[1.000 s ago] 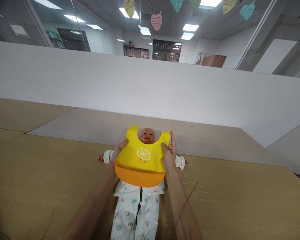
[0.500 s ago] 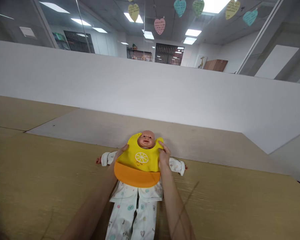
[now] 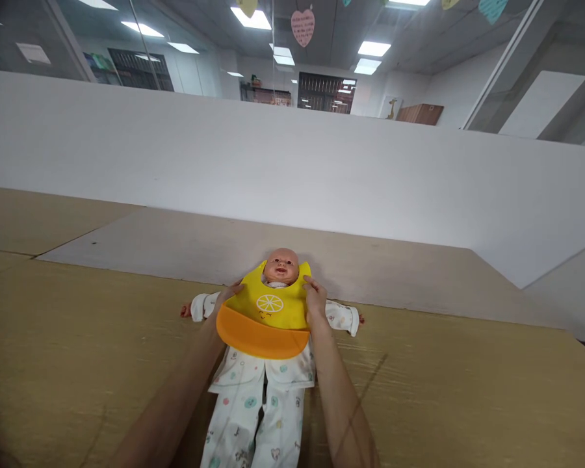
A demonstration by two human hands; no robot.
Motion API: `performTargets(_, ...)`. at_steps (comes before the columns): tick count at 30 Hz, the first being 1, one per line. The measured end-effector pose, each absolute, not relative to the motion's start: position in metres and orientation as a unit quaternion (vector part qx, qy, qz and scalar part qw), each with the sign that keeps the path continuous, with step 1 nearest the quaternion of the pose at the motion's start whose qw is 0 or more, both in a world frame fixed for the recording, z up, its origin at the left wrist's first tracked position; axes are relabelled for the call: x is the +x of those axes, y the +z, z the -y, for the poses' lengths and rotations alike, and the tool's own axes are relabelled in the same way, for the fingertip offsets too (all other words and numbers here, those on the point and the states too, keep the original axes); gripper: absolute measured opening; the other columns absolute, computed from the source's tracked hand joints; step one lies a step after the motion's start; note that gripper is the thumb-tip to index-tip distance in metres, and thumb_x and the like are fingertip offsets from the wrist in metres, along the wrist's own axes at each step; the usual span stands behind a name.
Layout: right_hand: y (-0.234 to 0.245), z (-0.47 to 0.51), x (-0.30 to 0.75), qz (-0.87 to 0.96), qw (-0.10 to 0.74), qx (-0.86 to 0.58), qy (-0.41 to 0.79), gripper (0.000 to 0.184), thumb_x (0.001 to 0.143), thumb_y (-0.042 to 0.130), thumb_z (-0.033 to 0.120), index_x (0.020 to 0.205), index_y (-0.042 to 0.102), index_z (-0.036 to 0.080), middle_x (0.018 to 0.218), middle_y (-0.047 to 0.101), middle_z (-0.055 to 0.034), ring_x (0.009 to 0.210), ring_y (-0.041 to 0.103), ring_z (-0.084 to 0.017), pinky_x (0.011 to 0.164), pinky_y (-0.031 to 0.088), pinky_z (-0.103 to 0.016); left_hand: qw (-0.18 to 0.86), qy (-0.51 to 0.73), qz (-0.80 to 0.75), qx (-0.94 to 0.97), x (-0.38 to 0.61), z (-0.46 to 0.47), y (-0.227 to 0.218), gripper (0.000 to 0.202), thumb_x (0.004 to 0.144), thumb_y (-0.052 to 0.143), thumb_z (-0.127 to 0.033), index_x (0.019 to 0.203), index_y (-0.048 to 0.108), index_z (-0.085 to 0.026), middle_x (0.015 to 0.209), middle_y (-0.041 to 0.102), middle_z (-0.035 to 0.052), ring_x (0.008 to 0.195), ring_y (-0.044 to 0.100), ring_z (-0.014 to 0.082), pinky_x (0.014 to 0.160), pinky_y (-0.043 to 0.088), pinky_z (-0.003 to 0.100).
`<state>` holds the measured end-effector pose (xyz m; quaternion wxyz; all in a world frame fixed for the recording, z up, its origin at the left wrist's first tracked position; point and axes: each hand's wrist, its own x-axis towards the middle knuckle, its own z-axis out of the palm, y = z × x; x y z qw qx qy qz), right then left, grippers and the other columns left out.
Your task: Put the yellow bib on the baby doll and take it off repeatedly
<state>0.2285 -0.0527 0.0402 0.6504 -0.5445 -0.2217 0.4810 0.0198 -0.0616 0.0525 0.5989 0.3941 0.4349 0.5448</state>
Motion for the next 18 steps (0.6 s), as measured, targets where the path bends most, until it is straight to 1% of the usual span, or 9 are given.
performTargets(3, 0.038, 0.051, 0.229, 0.225, 0.645, -0.55, 0.48, 0.039, 0.051, 0.059, 0.02, 0.088, 0.073, 0.016, 0.102, 0.072, -0.0045, 0.091, 0.062, -0.018, 0.075, 0.047, -0.024, 0.659, 0.533, -0.466, 0.254, 0.017, 0.059, 0.057, 0.062, 0.063, 0.067, -0.02, 0.123, 0.049, -0.026, 0.091, 0.073, 0.0026, 0.08, 0.069, 0.0245, 0.074, 0.053, 0.037)
performTargets(5, 0.036, 0.05, 0.229, 0.231, 0.643, -0.551, 0.479, 0.043, 0.051, 0.059, 0.02, 0.092, 0.073, 0.015, 0.104, 0.071, -0.0054, 0.088, 0.062, -0.017, 0.072, 0.047, -0.024, 0.661, 0.526, -0.469, 0.257, 0.015, 0.059, 0.061, 0.068, 0.06, 0.071, -0.019, 0.125, 0.049, -0.025, 0.087, 0.073, 0.0017, 0.075, 0.069, 0.023, 0.07, 0.053, 0.036)
performTargets(8, 0.035, 0.05, 0.229, 0.248, 0.637, -0.549, 0.48, 0.052, 0.05, 0.059, 0.018, 0.101, 0.071, 0.015, 0.104, 0.071, -0.0059, 0.079, 0.062, -0.015, 0.067, 0.047, -0.023, 0.652, 0.51, -0.469, 0.308, 0.01, 0.058, 0.066, 0.068, 0.052, 0.077, -0.017, 0.117, 0.057, -0.022, 0.082, 0.072, 0.0019, 0.068, 0.068, 0.0222, 0.064, 0.052, 0.033)
performTargets(11, 0.035, 0.049, 0.23, 0.26, 0.633, -0.549, 0.48, 0.06, 0.05, 0.056, 0.017, 0.109, 0.069, 0.014, 0.104, 0.071, -0.0062, 0.074, 0.062, -0.015, 0.063, 0.048, -0.023, 0.635, 0.517, -0.468, 0.333, 0.01, 0.056, 0.065, 0.062, 0.046, 0.077, -0.012, 0.106, 0.063, -0.019, 0.078, 0.072, 0.0022, 0.063, 0.067, 0.0205, 0.06, 0.051, 0.031)
performTargets(16, 0.032, 0.047, 0.231, 0.269, 0.626, -0.563, 0.467, 0.063, 0.051, 0.052, 0.017, 0.113, 0.067, 0.013, 0.105, 0.071, -0.007, 0.074, 0.062, -0.015, 0.063, 0.049, -0.023, 0.576, 0.54, -0.52, 0.326, 0.012, 0.051, 0.052, 0.051, 0.05, 0.072, -0.012, 0.1, 0.067, -0.018, 0.081, 0.072, 0.0022, 0.064, 0.065, 0.0172, 0.058, 0.048, 0.027)
performTargets(18, 0.028, 0.047, 0.231, 0.278, 0.619, -0.572, 0.46, 0.062, 0.051, 0.051, 0.017, 0.111, 0.067, 0.014, 0.104, 0.071, -0.0068, 0.076, 0.062, -0.016, 0.063, 0.049, -0.023, 0.572, 0.525, -0.532, 0.338, 0.011, 0.047, 0.043, 0.048, 0.048, 0.071, -0.011, 0.096, 0.068, -0.017, 0.076, 0.07, 0.0012, 0.059, 0.062, 0.0154, 0.055, 0.044, 0.025)
